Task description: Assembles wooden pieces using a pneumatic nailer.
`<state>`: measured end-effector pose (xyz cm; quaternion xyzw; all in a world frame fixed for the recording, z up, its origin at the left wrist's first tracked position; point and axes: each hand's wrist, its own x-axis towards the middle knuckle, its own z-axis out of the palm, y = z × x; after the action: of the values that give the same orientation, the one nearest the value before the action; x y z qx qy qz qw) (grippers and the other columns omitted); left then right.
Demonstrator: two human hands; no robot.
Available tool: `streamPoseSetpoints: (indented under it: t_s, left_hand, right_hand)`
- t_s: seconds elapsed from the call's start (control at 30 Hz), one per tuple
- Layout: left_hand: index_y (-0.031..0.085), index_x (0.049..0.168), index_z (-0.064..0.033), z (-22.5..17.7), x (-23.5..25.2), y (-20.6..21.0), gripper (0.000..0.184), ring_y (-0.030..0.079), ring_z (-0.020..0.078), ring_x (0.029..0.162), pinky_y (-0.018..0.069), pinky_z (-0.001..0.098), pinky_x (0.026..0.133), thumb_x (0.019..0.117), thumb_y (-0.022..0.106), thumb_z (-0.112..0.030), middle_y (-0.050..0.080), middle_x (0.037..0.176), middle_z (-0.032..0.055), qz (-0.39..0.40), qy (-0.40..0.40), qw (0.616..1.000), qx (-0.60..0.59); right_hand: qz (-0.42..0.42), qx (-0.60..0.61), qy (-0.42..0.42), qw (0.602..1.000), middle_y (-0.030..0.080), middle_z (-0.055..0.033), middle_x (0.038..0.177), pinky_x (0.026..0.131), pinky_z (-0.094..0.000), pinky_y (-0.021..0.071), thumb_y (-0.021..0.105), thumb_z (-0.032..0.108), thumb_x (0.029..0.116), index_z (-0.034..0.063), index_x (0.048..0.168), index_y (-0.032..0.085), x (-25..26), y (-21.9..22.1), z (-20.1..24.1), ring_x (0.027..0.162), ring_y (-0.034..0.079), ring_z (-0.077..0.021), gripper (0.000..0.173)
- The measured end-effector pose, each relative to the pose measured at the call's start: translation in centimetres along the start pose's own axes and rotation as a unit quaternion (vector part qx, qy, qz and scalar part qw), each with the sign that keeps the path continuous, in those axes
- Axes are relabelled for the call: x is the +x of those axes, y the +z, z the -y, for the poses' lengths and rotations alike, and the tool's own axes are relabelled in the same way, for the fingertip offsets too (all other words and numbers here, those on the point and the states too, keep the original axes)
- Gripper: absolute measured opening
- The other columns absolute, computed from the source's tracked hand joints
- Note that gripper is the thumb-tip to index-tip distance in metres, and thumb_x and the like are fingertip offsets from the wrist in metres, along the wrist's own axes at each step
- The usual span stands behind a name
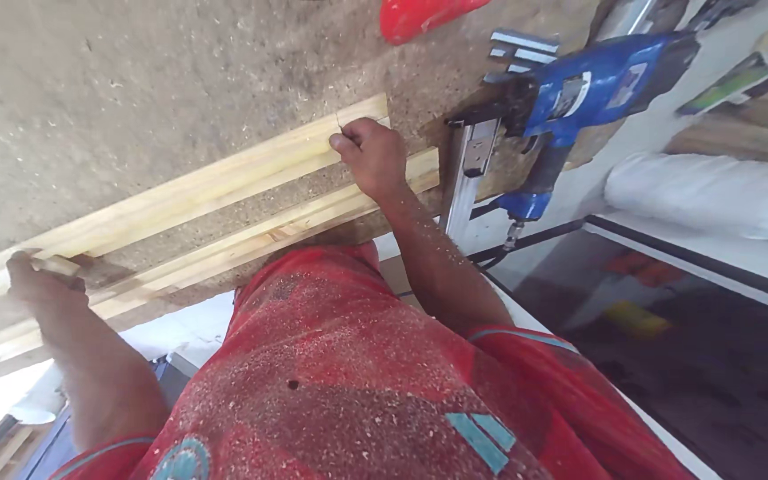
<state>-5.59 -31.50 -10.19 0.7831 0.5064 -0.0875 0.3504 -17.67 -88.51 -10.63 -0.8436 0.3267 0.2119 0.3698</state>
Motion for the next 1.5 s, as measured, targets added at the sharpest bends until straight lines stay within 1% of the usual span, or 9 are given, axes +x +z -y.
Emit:
streamPoseSetpoints:
  t_s: [0.13,0.23,0.4,0.57,0.7,1.0,1.2,1.37,1.5]
  left_hand:
    - [0.063,0.125,-0.0126,-0.4,0.3,0.1,0.055,0.069,0.0213,0.081,0.0578,0.0437,0.067,0.094,0.061,-0.058,0.07,0.098,0.0084,0.003,0.011,1.0,0.008]
    - [0.061,0.129,-0.0119,-0.3,0.7,0.1,0.056,0.069,0.0214,0.082,0.0584,0.0437,0.069,0.0961,0.059,-0.057,0.071,0.101,0.009,0.009,0.014,1.0,0.005]
    - [0.059,0.133,-0.0121,-0.7,-0.1,0.2,0.058,0.068,0.0229,0.089,0.0581,0.0455,0.072,0.0964,0.058,-0.057,0.069,0.108,0.0102,-0.003,-0.004,1.0,0.014]
    - [0.061,0.129,-0.0133,-1.4,-1.7,0.4,0.047,0.067,0.0203,0.087,0.0568,0.0437,0.07,0.1009,0.053,-0.051,0.069,0.107,0.0078,0.038,0.029,0.999,0.004]
    - [0.061,0.126,-0.0145,-1.4,-2.0,0.3,0.042,0.067,0.0169,0.084,0.0565,0.0404,0.068,0.1044,0.047,-0.048,0.069,0.102,0.0054,0.067,0.044,0.997,-0.002]
    - [0.062,0.119,-0.0141,-1.3,-1.7,0.3,0.039,0.065,0.0161,0.079,0.0555,0.0383,0.064,0.1008,0.053,-0.047,0.068,0.097,0.0048,0.059,0.045,0.997,0.003]
    - [0.06,0.118,-0.0143,-1.4,-1.7,0.2,0.036,0.062,0.0131,0.071,0.0541,0.0336,0.059,0.1041,0.049,-0.046,0.066,0.092,0.0033,0.07,0.053,0.996,0.019]
    - [0.06,0.114,-0.0128,-1.3,-1.5,0.2,0.033,0.065,0.0155,0.07,0.0567,0.0356,0.06,0.1037,0.051,-0.043,0.067,0.087,0.0038,0.087,0.054,0.995,-0.019]
    - [0.061,0.116,-0.0165,-1.4,-1.2,-0.2,0.047,0.061,0.0121,0.068,0.0535,0.034,0.059,0.1028,0.048,-0.059,0.065,0.087,0.0016,0.068,0.019,0.997,0.032]
  right_hand:
    - [0.014,-0.016,-0.004,1.0,0.076,-0.0015,0.092,0.079,-0.0464,0.0597,0.06,0.045,0.1014,0.0145,0.113,0.073,-0.3,-0.6,0.6,0.083,0.073,-0.0173,0.035]
    - [0.065,-0.007,0.021,0.998,0.07,-0.0075,0.093,0.074,-0.0441,0.059,0.054,0.036,0.1073,0.0084,0.116,0.066,-3.3,-2.2,3.8,0.08,0.07,-0.0203,0.032]
    - [0.066,0.005,0.024,0.998,0.07,-0.0081,0.091,0.073,-0.043,0.0589,0.056,0.035,0.1065,0.0079,0.113,0.067,-3.5,-2.4,3.9,0.078,0.07,-0.02,0.029]
    - [0.007,0.008,-0.009,1.0,0.076,0.0004,0.094,0.08,-0.0473,0.0603,0.061,0.046,0.1003,0.0163,0.111,0.074,-0.1,-0.5,-0.1,0.086,0.074,-0.0162,0.034]
    - [0.01,0.001,-0.023,1.0,0.076,-0.0003,0.095,0.079,-0.0474,0.059,0.06,0.046,0.1013,0.0168,0.11,0.074,-0.1,-0.5,-0.3,0.087,0.073,-0.018,0.034]
    - [0.01,0.003,-0.021,1.0,0.075,0.0009,0.091,0.077,-0.0469,0.0579,0.059,0.048,0.1013,0.0192,0.108,0.074,0.0,-0.6,-0.4,0.085,0.072,-0.0177,0.034]
    - [0.034,0.001,-0.008,0.999,0.075,0.0001,0.091,0.078,-0.049,0.0575,0.06,0.047,0.1001,0.0182,0.108,0.074,0.1,-1.1,0.1,0.087,0.072,-0.019,0.033]
    - [0.028,-0.004,-0.005,1.0,0.075,0.0002,0.092,0.078,-0.0486,0.0576,0.059,0.048,0.1,0.0182,0.107,0.074,0.2,-0.9,0.2,0.086,0.072,-0.0187,0.034]
    - [0.033,-0.008,0.012,0.999,0.075,0.0005,0.093,0.078,-0.0487,0.0576,0.06,0.049,0.0995,0.0186,0.107,0.074,0.3,-1.1,0.5,0.088,0.072,-0.0185,0.034]
